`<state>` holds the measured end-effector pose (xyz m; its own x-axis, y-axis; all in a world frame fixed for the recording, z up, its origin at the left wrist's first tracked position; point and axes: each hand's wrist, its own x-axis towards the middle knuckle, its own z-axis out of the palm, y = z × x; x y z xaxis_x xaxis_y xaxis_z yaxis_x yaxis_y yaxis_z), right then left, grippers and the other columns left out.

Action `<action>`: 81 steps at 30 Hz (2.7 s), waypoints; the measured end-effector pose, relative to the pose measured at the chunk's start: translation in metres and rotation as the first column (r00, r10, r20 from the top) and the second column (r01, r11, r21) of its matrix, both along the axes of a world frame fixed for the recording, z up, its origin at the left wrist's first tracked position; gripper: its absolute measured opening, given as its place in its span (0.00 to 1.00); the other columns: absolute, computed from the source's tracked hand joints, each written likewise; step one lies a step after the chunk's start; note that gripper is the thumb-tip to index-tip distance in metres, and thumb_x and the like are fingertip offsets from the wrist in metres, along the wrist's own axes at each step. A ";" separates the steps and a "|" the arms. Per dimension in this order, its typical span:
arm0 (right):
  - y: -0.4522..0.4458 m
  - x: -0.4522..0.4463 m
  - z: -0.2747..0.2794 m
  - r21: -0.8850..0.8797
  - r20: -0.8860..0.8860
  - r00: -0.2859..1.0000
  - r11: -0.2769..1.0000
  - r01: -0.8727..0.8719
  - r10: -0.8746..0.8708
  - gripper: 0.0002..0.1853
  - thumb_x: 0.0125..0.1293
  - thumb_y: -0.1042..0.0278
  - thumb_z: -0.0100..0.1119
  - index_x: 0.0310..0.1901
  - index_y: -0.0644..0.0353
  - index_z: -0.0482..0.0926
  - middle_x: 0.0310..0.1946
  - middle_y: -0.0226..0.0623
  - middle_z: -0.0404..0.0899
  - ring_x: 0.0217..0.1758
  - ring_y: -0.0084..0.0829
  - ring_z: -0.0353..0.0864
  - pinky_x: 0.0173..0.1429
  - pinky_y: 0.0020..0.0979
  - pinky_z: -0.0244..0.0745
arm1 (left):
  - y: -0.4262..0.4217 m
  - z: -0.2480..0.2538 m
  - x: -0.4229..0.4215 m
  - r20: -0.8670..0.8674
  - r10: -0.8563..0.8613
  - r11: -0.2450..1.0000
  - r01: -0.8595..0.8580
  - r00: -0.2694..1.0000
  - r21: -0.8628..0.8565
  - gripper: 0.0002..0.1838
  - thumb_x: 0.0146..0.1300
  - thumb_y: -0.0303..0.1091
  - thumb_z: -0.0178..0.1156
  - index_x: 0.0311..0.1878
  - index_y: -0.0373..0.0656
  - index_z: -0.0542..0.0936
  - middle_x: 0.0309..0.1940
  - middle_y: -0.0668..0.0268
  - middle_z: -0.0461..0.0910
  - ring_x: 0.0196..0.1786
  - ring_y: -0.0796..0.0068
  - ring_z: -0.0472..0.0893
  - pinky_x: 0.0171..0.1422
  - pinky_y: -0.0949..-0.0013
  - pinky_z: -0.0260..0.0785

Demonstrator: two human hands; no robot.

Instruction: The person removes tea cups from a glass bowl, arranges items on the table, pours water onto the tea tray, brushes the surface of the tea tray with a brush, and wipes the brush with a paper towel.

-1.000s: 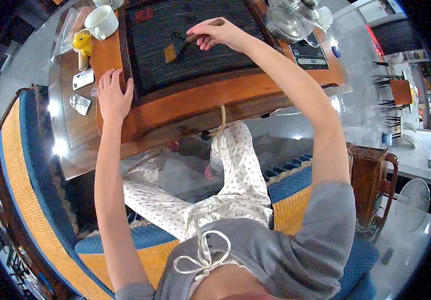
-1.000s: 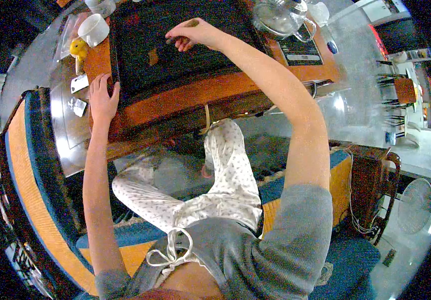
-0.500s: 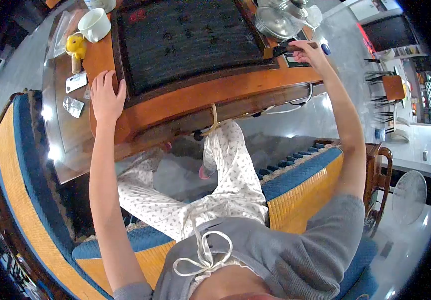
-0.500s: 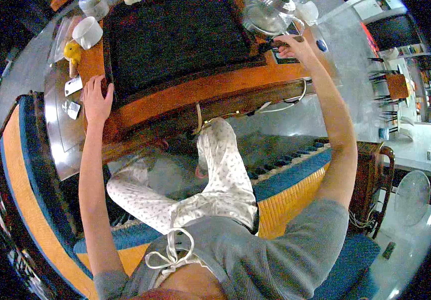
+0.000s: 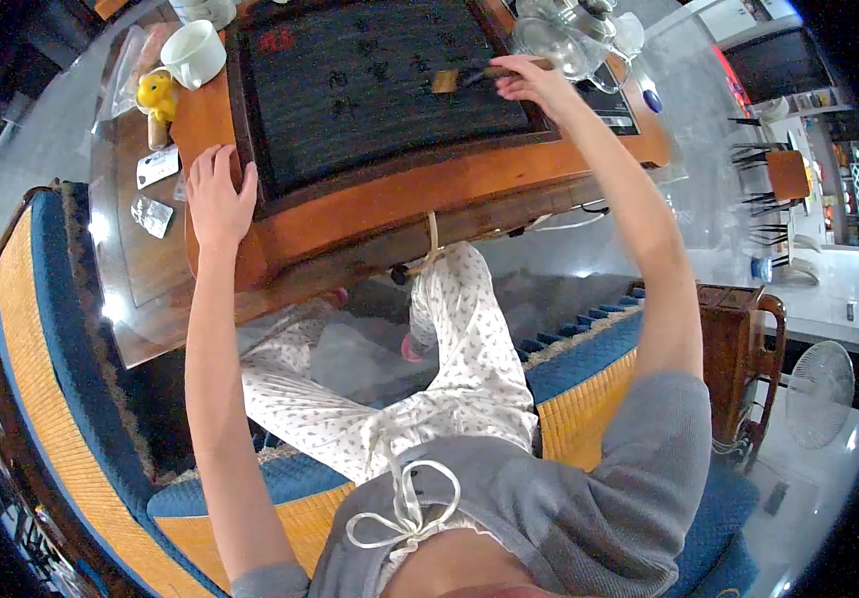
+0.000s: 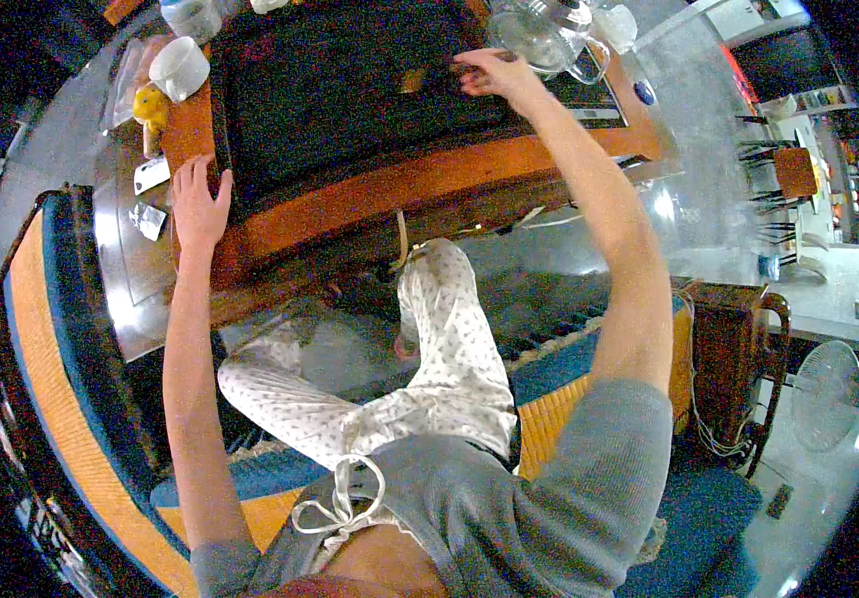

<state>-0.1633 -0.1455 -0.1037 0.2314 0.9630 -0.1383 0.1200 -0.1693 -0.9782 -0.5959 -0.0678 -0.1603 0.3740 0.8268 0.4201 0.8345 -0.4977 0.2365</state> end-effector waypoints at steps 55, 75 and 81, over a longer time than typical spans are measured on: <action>0.272 0.072 -0.053 -0.005 -0.441 0.854 0.953 0.303 -0.274 0.13 0.63 0.59 0.52 0.37 0.60 0.67 0.20 0.31 0.63 0.20 0.26 0.65 0.27 0.30 0.72 | -0.002 0.019 0.002 0.012 0.005 0.990 -0.003 1.000 -0.140 0.21 0.54 0.36 0.57 0.50 0.41 0.69 0.53 0.58 0.66 0.58 0.56 0.63 0.63 0.58 0.52; 0.110 -0.111 0.066 0.199 -0.526 0.804 0.959 -0.201 0.278 0.14 0.63 0.56 0.51 0.39 0.59 0.75 0.25 0.25 0.72 0.26 0.22 0.72 0.33 0.24 0.71 | -0.003 0.013 0.001 0.079 -0.023 0.999 0.026 0.997 -0.031 0.19 0.54 0.39 0.56 0.48 0.40 0.70 0.49 0.58 0.68 0.56 0.58 0.65 0.61 0.57 0.55; 0.093 -0.124 0.087 0.246 -0.512 0.796 0.943 -0.225 0.323 0.13 0.64 0.56 0.51 0.39 0.58 0.75 0.26 0.26 0.74 0.24 0.21 0.71 0.30 0.24 0.70 | -0.002 0.009 0.000 0.083 -0.035 0.999 0.038 0.996 -0.032 0.19 0.54 0.39 0.56 0.48 0.41 0.71 0.49 0.58 0.68 0.56 0.57 0.65 0.60 0.56 0.55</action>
<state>-0.2869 -0.0528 -0.0165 -0.1104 0.9939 0.0043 -0.4167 -0.0423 -0.9080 -0.5962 -0.0695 -0.1510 0.3695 0.8271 0.4235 0.7927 -0.5183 0.3208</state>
